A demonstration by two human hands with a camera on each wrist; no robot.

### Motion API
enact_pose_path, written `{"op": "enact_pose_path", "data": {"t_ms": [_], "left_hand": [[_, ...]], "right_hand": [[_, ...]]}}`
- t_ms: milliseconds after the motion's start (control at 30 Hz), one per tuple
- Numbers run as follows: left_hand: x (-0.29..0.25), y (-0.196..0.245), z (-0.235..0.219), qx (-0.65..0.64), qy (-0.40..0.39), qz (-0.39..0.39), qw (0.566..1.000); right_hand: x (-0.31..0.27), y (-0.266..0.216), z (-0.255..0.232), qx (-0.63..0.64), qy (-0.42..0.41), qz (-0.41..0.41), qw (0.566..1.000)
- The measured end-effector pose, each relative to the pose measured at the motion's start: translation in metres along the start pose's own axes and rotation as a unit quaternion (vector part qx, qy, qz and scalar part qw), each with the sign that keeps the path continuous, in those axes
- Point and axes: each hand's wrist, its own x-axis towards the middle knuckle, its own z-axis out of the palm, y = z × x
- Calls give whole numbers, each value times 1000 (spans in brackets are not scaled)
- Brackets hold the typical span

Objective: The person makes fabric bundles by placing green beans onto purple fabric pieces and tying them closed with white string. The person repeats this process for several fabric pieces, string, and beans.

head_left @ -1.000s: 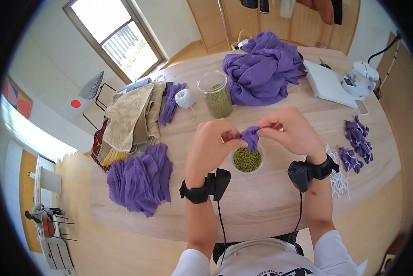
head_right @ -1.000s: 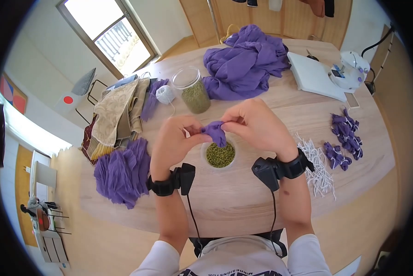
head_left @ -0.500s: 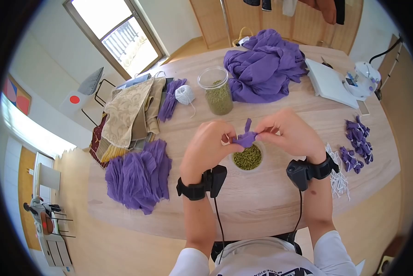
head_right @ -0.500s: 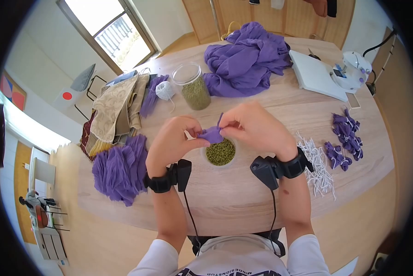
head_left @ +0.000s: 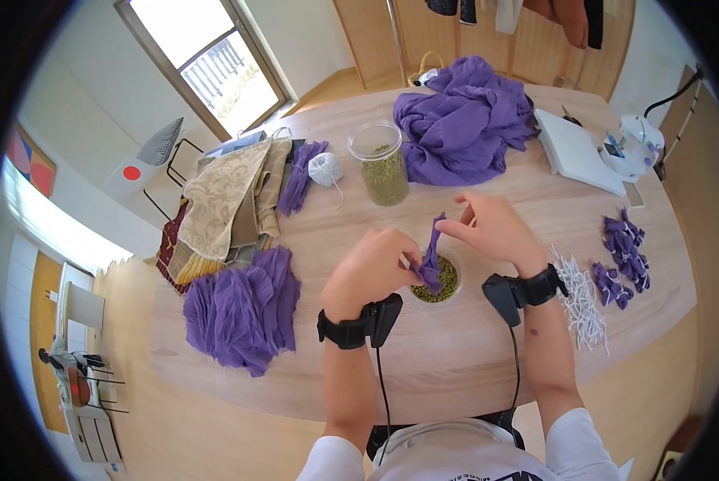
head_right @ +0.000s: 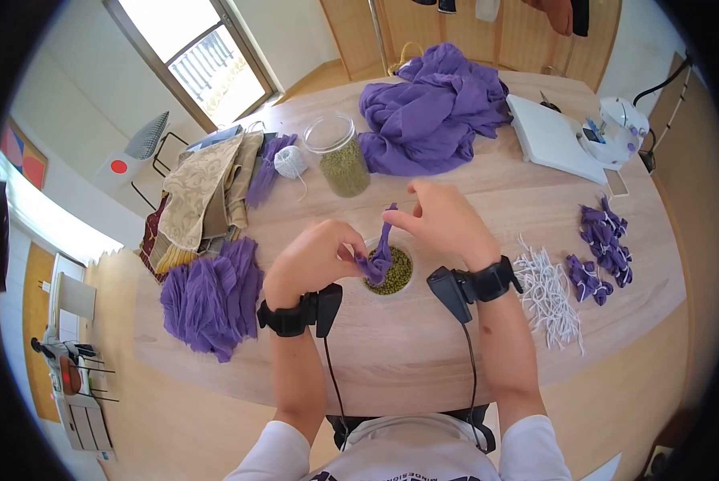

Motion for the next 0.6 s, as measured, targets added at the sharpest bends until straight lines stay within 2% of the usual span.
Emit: {"op": "enact_pose_path", "data": {"t_ms": [67, 167, 267, 367, 600], "left_hand": [[0, 3, -1, -5, 2, 0, 1000], [-1, 7, -3, 4, 0, 1, 1000], [-1, 8, -5, 1, -10, -16, 1000], [-3, 5, -4, -13, 0, -6, 1000], [-5, 2, -3, -14, -8, -2, 1000]], "right_hand": [[5, 7, 13, -4, 7, 22, 1000], [14, 16, 23, 61, -81, -25, 995], [11, 7, 23, 115, 3, -59, 992], [6, -10, 7, 101, 1, -42, 994], [0, -22, -2, 145, 27, -60, 987]]}}
